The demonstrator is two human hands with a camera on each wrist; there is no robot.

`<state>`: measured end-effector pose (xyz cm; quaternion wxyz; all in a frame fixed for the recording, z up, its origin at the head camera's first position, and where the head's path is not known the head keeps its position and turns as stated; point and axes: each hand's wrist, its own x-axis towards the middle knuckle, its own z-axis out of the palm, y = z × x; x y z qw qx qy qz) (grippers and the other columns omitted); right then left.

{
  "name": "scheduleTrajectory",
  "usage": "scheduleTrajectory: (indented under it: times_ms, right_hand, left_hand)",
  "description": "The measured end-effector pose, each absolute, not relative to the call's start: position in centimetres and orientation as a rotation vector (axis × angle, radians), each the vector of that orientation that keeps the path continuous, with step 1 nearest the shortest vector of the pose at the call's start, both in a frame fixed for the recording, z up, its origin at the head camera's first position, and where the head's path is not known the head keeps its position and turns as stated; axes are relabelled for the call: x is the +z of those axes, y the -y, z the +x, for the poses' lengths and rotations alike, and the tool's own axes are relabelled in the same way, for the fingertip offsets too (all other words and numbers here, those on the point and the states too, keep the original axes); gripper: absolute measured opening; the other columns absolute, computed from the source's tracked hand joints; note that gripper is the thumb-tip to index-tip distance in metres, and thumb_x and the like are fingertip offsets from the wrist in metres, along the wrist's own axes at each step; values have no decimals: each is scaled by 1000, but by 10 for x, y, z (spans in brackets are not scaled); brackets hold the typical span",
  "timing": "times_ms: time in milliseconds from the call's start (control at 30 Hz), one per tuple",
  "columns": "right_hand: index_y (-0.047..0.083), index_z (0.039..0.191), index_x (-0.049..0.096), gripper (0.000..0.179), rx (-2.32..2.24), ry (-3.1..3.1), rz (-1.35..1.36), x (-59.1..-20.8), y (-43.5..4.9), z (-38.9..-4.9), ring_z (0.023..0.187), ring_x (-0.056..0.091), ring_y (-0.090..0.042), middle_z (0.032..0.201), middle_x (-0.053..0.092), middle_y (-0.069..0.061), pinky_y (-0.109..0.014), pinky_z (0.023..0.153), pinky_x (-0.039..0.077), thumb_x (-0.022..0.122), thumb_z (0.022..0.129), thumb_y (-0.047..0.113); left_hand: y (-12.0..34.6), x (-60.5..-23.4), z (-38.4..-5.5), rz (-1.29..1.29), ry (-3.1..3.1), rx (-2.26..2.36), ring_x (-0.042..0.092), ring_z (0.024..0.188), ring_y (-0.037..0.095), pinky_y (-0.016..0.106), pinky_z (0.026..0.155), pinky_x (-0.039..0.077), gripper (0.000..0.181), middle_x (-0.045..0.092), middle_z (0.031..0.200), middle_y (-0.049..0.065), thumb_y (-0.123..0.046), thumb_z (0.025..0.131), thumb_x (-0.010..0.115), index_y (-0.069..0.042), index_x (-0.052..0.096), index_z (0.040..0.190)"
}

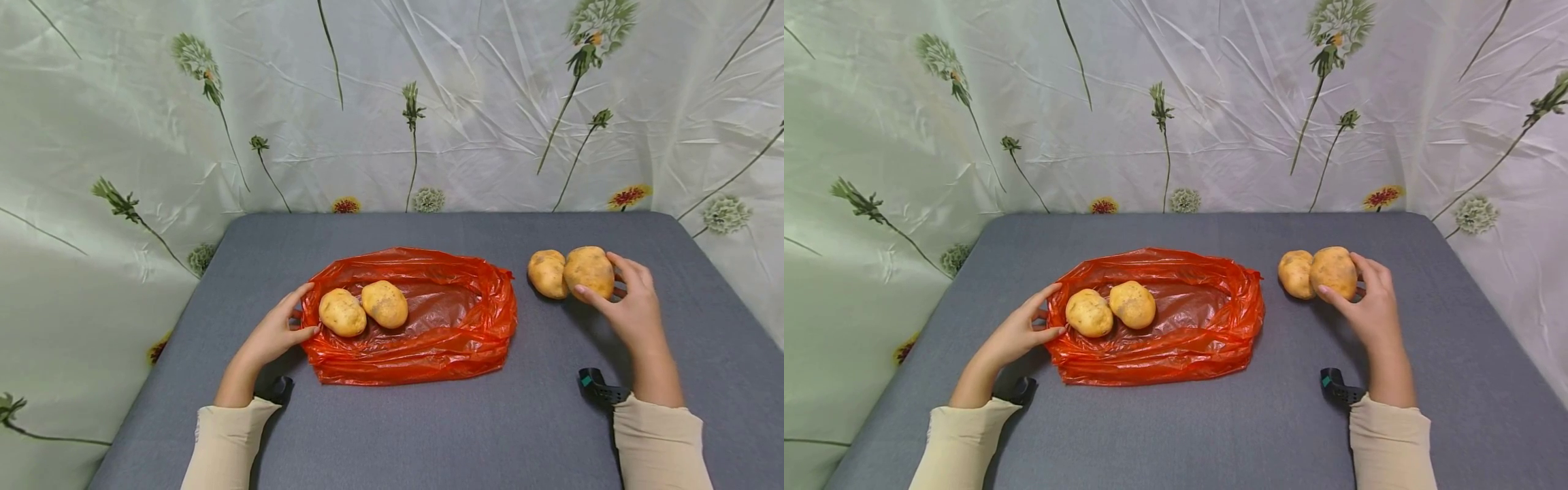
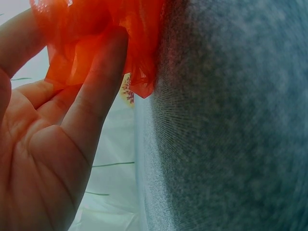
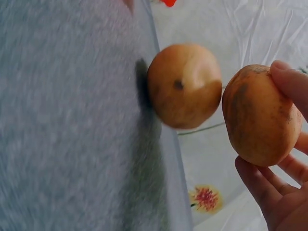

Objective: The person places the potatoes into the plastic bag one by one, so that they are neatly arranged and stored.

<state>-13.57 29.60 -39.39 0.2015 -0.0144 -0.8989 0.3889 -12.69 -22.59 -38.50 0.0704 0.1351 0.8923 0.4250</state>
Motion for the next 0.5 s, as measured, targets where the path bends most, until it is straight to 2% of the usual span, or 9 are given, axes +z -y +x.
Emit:
scheduleTrajectory:
  times_ms: [167, 233, 300, 500]
  right_hand:
    - [1, 133, 41, 70, 1089, 2459, 17, -390, -287, -137, 99, 38, -12, 123, 36, -18, -4, 74, 32, 75, 73, 12]
    - [0, 131, 42, 69, 1085, 2445, 44, -389, -284, -138, 97, 37, -7, 121, 37, -18, -4, 73, 33, 75, 72, 11]
    - [0, 130, 43, 68, 1081, 2442, 71, -389, -280, -138, 97, 39, -9, 121, 38, -18, -4, 73, 32, 75, 71, 10]
    - [-1, 129, 44, 69, 1099, 2439, 175, -386, -265, -141, 100, 42, -31, 120, 38, -20, -3, 74, 31, 77, 69, 6]
  left_hand:
    - [220, -372, -122, 398, -2687, 1263, 46, 96, 38, 46, 74, 47, 71, 29, 133, 27, 1, 79, 65, 5, 25, 137]
    - [220, -371, -121, 396, -2687, 1260, 46, 96, 38, 46, 74, 47, 70, 29, 133, 28, 1, 79, 65, 5, 25, 137]
    - [220, -372, -122, 397, -2688, 1259, 46, 96, 38, 46, 74, 47, 70, 30, 133, 28, 2, 79, 65, 6, 25, 137]
    - [228, -389, -129, 420, -2688, 1268, 47, 96, 37, 45, 72, 48, 73, 29, 134, 26, -3, 79, 67, 2, 24, 139]
